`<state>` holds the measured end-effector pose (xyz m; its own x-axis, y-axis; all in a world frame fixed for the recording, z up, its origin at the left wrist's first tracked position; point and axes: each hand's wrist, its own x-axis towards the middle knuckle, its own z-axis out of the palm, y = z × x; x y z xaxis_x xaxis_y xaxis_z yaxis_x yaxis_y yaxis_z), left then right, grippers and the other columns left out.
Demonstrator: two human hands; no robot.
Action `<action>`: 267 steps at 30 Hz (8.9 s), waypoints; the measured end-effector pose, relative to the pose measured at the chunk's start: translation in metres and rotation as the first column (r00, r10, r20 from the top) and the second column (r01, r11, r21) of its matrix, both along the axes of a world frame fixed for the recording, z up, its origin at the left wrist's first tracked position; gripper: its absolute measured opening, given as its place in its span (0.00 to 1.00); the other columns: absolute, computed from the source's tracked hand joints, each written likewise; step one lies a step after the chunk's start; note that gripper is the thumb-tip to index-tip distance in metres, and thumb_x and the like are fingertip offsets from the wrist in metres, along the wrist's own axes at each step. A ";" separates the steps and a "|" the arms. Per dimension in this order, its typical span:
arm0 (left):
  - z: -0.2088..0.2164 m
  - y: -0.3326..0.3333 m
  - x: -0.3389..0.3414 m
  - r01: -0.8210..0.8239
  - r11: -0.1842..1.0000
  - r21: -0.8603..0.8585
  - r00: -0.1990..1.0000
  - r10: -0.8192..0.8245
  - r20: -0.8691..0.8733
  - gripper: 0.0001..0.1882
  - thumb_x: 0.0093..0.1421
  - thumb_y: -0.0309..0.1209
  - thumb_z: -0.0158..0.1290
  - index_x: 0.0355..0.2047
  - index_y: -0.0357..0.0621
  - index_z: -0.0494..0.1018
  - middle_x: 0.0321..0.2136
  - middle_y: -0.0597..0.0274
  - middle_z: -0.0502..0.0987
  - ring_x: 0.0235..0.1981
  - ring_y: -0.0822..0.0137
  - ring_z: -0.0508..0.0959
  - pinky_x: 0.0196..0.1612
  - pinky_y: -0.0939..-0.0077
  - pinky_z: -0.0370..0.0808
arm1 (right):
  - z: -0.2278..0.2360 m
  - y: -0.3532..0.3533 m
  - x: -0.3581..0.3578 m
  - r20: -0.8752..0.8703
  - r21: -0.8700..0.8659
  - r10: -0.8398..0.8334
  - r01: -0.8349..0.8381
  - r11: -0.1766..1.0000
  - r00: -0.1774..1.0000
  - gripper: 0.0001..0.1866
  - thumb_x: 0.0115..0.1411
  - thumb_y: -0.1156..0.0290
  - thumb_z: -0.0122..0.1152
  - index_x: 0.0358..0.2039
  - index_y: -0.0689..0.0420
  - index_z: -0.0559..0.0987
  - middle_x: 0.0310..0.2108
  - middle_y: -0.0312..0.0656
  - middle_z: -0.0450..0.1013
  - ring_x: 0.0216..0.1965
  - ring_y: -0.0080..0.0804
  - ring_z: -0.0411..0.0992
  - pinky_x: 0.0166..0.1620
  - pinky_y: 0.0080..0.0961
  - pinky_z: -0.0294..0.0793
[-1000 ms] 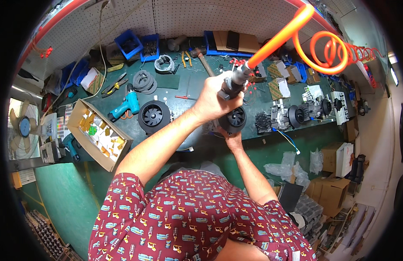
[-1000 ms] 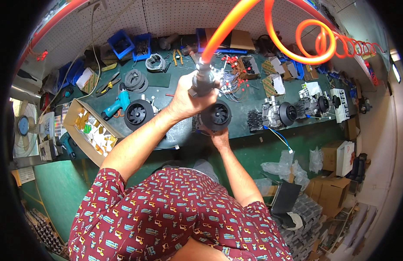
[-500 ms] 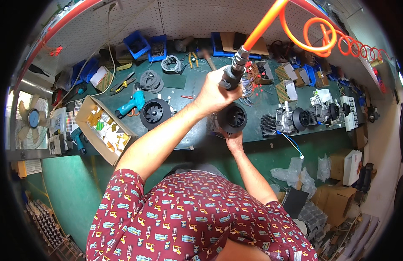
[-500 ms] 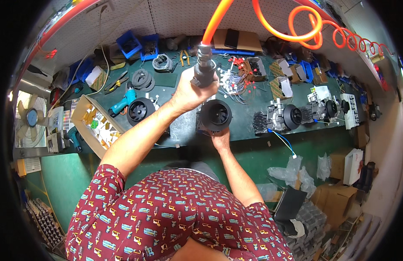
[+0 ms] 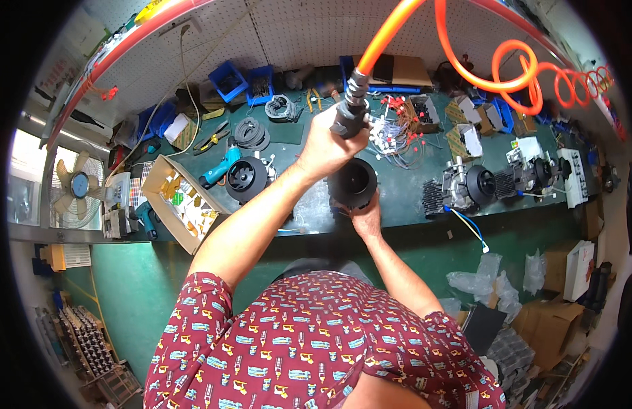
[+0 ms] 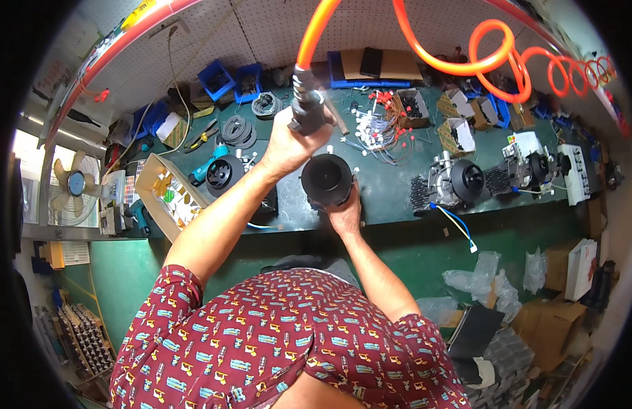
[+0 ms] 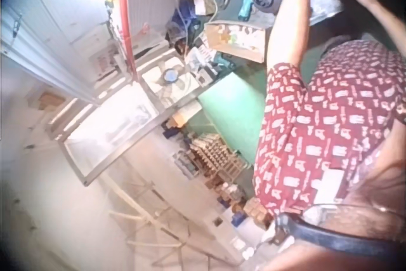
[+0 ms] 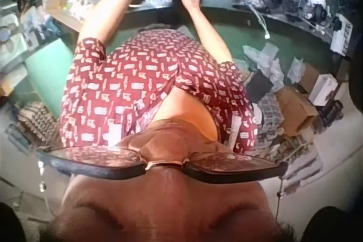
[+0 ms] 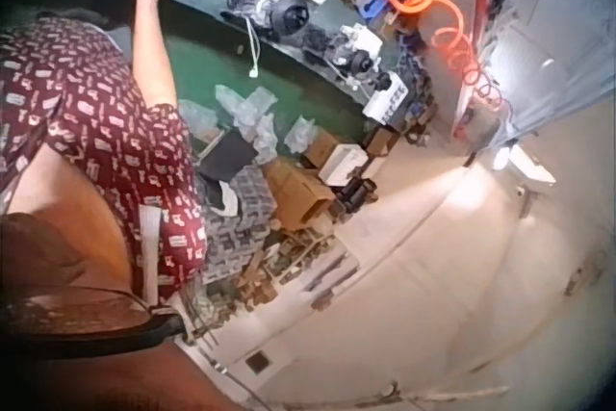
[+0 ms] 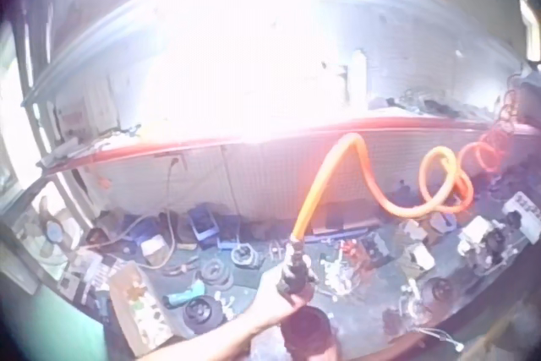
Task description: The person uses a cordless drill to fasten screws into a cylindrical motor housing, then switches to a pneumatic air gun to tighten the same fasteners. They handle multiple motor housings on a cluttered workbench, rotating each unit to access different screw locations.
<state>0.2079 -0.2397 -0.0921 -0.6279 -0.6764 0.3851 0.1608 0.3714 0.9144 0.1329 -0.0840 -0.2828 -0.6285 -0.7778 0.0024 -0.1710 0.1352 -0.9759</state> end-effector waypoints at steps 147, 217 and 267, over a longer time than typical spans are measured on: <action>-0.019 -0.041 0.278 -0.011 0.998 0.063 0.994 0.018 -0.112 0.10 0.58 0.17 0.58 0.41 0.36 0.76 0.38 0.59 0.83 0.41 0.69 0.82 0.50 0.69 0.78 | -0.009 -0.097 0.215 0.038 0.117 -0.066 0.062 0.991 0.997 0.57 0.44 0.51 0.80 0.67 0.69 0.63 0.57 0.55 0.74 0.59 0.41 0.74 0.61 0.34 0.73; -0.024 -0.017 0.190 0.170 0.985 0.039 0.983 -0.167 -0.071 0.09 0.55 0.17 0.61 0.36 0.38 0.76 0.36 0.62 0.81 0.38 0.71 0.81 0.45 0.72 0.79 | -0.038 -0.107 0.206 -0.075 -0.336 -0.069 0.040 0.941 0.995 0.30 0.44 0.68 0.77 0.48 0.57 0.74 0.38 0.46 0.78 0.42 0.43 0.79 0.46 0.36 0.78; -0.017 -0.125 0.258 -0.178 0.981 0.082 0.928 0.195 -0.318 0.10 0.53 0.24 0.62 0.38 0.40 0.79 0.32 0.65 0.83 0.32 0.75 0.81 0.39 0.75 0.81 | 0.041 -0.109 0.208 0.168 0.178 0.290 -0.318 0.931 0.942 0.34 0.59 0.60 0.74 0.63 0.58 0.73 0.59 0.38 0.74 0.58 0.31 0.71 0.61 0.31 0.70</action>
<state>0.4661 -0.3651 -0.1088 -0.3356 -0.7933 0.5080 0.3826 0.3781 0.8430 0.3410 -0.1930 -0.2416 -0.3450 -0.9070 -0.2414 -0.1019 0.2918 -0.9510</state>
